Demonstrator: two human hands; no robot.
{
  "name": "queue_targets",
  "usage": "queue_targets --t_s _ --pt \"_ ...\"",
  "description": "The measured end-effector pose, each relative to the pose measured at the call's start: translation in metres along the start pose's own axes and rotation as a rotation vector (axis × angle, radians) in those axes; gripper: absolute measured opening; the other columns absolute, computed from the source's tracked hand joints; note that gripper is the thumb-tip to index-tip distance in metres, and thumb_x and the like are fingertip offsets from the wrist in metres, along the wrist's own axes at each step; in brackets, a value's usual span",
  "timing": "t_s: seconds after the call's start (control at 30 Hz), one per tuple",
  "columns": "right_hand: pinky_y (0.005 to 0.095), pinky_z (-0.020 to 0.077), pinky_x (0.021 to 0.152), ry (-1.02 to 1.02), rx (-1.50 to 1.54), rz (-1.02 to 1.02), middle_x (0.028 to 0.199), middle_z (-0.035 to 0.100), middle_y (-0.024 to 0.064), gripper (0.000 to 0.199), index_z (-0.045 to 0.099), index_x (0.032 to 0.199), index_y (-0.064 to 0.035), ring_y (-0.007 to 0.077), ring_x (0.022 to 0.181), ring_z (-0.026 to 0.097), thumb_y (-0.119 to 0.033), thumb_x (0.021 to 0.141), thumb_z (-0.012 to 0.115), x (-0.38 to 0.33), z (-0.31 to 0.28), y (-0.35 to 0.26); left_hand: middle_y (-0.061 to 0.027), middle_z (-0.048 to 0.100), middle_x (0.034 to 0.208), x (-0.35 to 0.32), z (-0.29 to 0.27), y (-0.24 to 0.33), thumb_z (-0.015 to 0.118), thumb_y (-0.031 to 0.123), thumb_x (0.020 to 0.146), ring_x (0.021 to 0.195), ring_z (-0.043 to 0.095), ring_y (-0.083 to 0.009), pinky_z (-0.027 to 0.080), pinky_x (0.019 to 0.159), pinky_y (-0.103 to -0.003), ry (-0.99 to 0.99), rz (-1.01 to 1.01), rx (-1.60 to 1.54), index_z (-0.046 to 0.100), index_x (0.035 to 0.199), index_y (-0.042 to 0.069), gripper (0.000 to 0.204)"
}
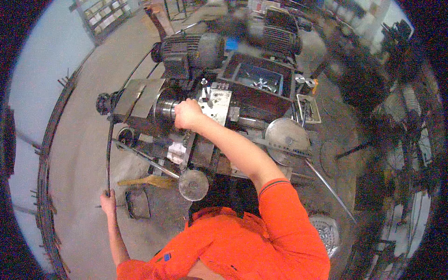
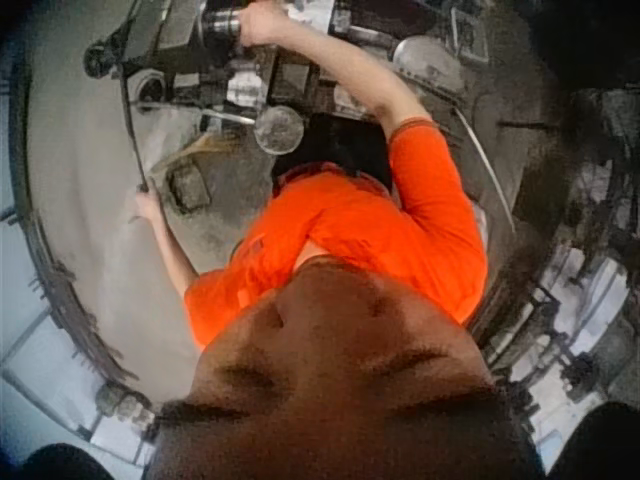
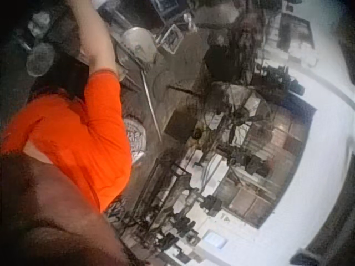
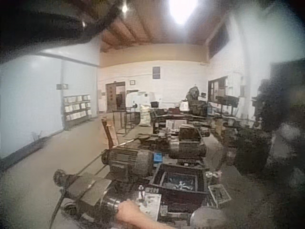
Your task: The person operates a metal turning machine, repeatedly inserting small metal parts into the chuck, engaging the machine, and removing the finished parts. The person places the processed parts into a perforated metal basket. The cycle repeats throughout the clip.
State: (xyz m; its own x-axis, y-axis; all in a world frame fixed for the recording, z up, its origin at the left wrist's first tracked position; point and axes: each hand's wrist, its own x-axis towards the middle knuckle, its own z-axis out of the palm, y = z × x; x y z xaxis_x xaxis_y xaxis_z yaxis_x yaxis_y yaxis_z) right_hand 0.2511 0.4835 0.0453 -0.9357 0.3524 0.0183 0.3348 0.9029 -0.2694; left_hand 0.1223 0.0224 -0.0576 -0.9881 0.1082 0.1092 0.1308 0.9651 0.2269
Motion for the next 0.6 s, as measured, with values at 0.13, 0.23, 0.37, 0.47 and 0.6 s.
queue_targets --t_s 0.13,0.23,0.37,0.47,0.6 --pt "0.0391 0.0511 0.070 0.141 -0.005 -0.023 0.071 0.063 0.0192 0.020 0.065 0.061 -0.0034 0.0362 0.074 0.062 -0.017 0.048 0.056 0.001 0.006 0.016 -0.0210 0.060 0.076 0.023 -0.039 0.039 0.064 0.038 0.076 0.075 0.058 -0.0386 0.045 0.065 -0.045 -0.206 0.329 0.210 0.056 0.082 -0.002 0.041" --pt "0.0388 0.0476 0.079 0.113 0.236 0.105 0.088 0.063 0.0187 0.031 0.069 0.078 -0.0069 0.0350 0.087 0.059 -0.024 0.053 0.059 -0.016 -0.034 0.041 -0.0135 0.060 0.069 0.057 -0.013 0.037 0.062 0.023 0.078 0.058 0.060 -0.0257 0.047 0.055 -0.037 -0.243 0.292 -0.220 0.057 0.086 -0.001 0.026" --pt "0.0386 0.0453 0.084 0.428 0.213 0.178 0.104 0.061 0.0170 0.038 0.069 0.090 -0.0088 0.0339 0.094 0.057 -0.027 0.057 0.061 -0.022 -0.037 0.173 -0.0090 0.057 0.065 0.085 0.006 0.055 0.060 0.012 0.079 0.049 0.055 -0.0171 0.045 0.049 -0.030 -0.442 0.137 -0.616 0.055 0.088 -0.002 0.017" --pt "0.0354 0.0463 0.084 0.358 0.330 0.479 0.099 0.063 0.0177 0.042 0.068 0.097 -0.0099 0.0318 0.094 0.060 -0.025 0.059 0.062 -0.023 -0.027 0.253 -0.0095 0.057 0.065 0.090 0.033 0.032 0.060 0.011 0.078 0.051 0.055 -0.0174 0.045 0.048 -0.031 -0.367 0.077 -0.641 0.054 0.090 -0.002 0.018" --pt "0.0343 0.0493 0.079 0.322 0.390 0.622 0.093 0.065 0.0146 0.034 0.070 0.089 -0.0139 0.0287 0.088 0.063 -0.027 0.058 0.063 -0.001 -0.001 0.328 -0.0090 0.056 0.062 0.098 0.030 0.031 0.061 0.014 0.077 0.054 0.056 -0.0178 0.045 0.049 -0.032 -0.443 0.062 -0.593 0.055 0.087 -0.002 0.020"
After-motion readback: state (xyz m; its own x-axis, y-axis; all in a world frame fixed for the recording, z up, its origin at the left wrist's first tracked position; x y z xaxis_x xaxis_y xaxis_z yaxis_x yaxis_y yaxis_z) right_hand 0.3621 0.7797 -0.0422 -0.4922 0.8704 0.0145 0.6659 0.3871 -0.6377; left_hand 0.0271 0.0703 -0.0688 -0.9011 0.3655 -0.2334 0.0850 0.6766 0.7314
